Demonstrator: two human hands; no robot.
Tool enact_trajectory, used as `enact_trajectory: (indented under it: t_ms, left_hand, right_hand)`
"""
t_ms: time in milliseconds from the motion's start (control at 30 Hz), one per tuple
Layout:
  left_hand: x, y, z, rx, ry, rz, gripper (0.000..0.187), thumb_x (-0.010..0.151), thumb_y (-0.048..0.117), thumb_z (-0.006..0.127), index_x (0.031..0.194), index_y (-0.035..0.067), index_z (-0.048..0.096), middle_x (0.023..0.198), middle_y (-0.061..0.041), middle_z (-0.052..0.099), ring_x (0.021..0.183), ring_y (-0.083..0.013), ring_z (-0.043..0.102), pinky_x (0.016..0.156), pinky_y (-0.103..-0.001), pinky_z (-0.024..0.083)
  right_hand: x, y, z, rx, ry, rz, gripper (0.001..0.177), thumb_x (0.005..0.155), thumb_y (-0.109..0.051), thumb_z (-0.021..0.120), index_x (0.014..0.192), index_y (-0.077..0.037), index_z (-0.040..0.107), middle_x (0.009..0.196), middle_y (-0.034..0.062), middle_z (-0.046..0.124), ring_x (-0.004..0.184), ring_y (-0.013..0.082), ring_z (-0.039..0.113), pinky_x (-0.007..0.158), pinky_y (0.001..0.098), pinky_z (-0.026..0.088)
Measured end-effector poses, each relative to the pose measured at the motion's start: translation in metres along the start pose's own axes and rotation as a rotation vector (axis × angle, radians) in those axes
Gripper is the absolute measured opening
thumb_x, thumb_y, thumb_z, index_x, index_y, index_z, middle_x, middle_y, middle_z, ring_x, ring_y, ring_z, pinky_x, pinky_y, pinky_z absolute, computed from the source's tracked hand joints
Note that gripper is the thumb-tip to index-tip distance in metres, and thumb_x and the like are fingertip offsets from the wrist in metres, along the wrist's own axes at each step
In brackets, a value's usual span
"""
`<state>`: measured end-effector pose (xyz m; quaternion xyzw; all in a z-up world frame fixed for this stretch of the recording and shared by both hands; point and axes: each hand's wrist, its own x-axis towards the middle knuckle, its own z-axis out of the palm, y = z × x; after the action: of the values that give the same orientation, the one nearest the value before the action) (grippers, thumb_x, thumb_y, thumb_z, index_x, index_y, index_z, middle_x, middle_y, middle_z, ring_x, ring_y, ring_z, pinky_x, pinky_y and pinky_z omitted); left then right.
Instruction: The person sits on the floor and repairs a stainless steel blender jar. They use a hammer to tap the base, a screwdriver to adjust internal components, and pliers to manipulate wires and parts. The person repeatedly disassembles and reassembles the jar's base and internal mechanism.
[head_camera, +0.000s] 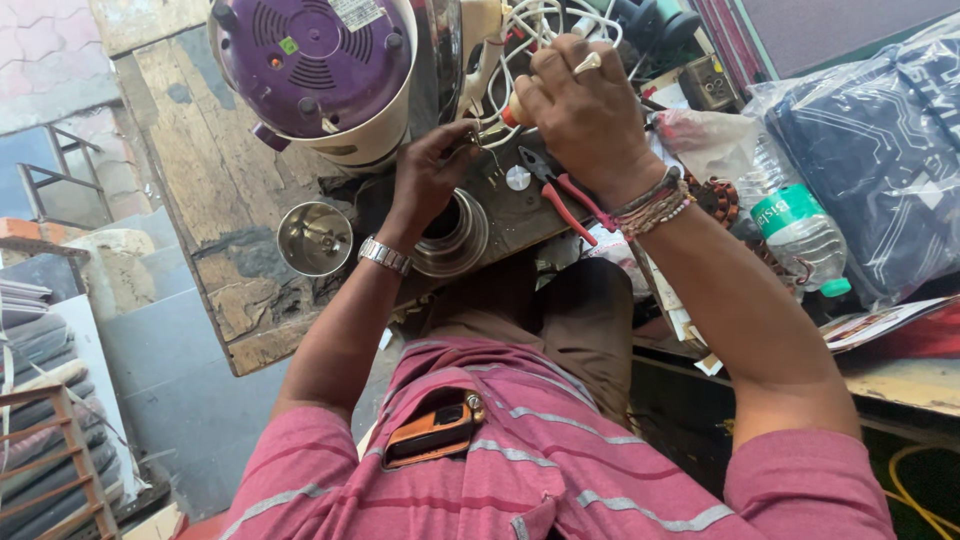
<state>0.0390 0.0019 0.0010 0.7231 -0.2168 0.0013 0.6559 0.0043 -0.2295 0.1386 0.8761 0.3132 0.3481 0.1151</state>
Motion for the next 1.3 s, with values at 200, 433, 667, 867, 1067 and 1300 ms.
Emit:
enact_trajectory:
  t_ms: [200, 433, 667, 867, 1067, 1300]
  left_hand:
    - [-0.001, -0.001, 0.000, -0.007, 0.002, 0.004, 0.034, 0.095, 0.007, 0.075, 0.129, 0.003, 0.069, 0.123, -0.010, 0.075, 0.111, -0.0153, 0.073, 0.097, -0.029, 0.059]
    - [0.000, 0.002, 0.001, 0.027, -0.006, 0.011, 0.033, 0.095, 0.007, 0.076, 0.128, 0.003, 0.070, 0.123, -0.010, 0.075, 0.112, -0.0169, 0.073, 0.097, -0.029, 0.060]
    - [0.000, -0.004, -0.001, -0.045, 0.010, -0.008, 0.035, 0.096, 0.005, 0.075, 0.130, 0.005, 0.069, 0.121, -0.008, 0.076, 0.110, -0.0133, 0.072, 0.097, -0.028, 0.059]
    - [-0.001, -0.005, 0.000, -0.011, 0.028, -0.012, 0.035, 0.095, 0.003, 0.076, 0.129, 0.004, 0.068, 0.117, -0.006, 0.077, 0.106, -0.0109, 0.072, 0.093, -0.026, 0.058]
    - [0.001, -0.004, -0.001, 0.012, 0.023, 0.014, 0.034, 0.096, 0.001, 0.074, 0.129, 0.005, 0.069, 0.114, -0.005, 0.076, 0.100, -0.0106, 0.071, 0.086, -0.025, 0.057]
    - [0.006, 0.035, -0.006, 0.148, -0.063, 0.141, 0.029, 0.097, 0.000, 0.072, 0.125, 0.004, 0.069, 0.120, -0.007, 0.070, 0.103, -0.0157, 0.071, 0.085, -0.029, 0.058]
  right_hand:
    - [-0.009, 0.004, 0.001, -0.033, -0.048, 0.079, 0.019, 0.095, -0.025, 0.074, 0.109, -0.012, 0.074, 0.120, 0.0024, 0.063, 0.127, 0.0217, 0.052, 0.109, 0.0396, 0.039]
    - [-0.011, -0.014, 0.011, -0.025, -0.039, 0.103, 0.022, 0.094, -0.023, 0.074, 0.112, -0.011, 0.075, 0.117, 0.0027, 0.061, 0.127, 0.0229, 0.051, 0.107, 0.0388, 0.039]
    - [-0.019, -0.005, 0.001, 0.005, -0.063, 0.193, 0.019, 0.095, -0.021, 0.072, 0.113, -0.014, 0.074, 0.117, 0.0021, 0.061, 0.127, 0.0233, 0.051, 0.105, 0.0395, 0.039]
    - [-0.034, -0.002, 0.021, 0.026, -0.078, 0.289, 0.016, 0.093, -0.017, 0.078, 0.109, -0.014, 0.073, 0.117, 0.0022, 0.063, 0.124, 0.0234, 0.053, 0.102, 0.0393, 0.039]
    - [-0.098, -0.031, 0.080, 0.533, -0.245, 0.879, 0.057, 0.069, -0.030, 0.097, 0.114, -0.008, 0.070, 0.104, 0.0104, 0.071, 0.099, 0.0288, 0.063, 0.088, 0.0475, 0.045]
    - [-0.152, -0.134, 0.127, 0.913, -0.061, 1.149, 0.053, 0.075, -0.012, 0.090, 0.120, -0.005, 0.064, 0.116, 0.0156, 0.071, 0.110, 0.0313, 0.069, 0.097, 0.0409, 0.054]
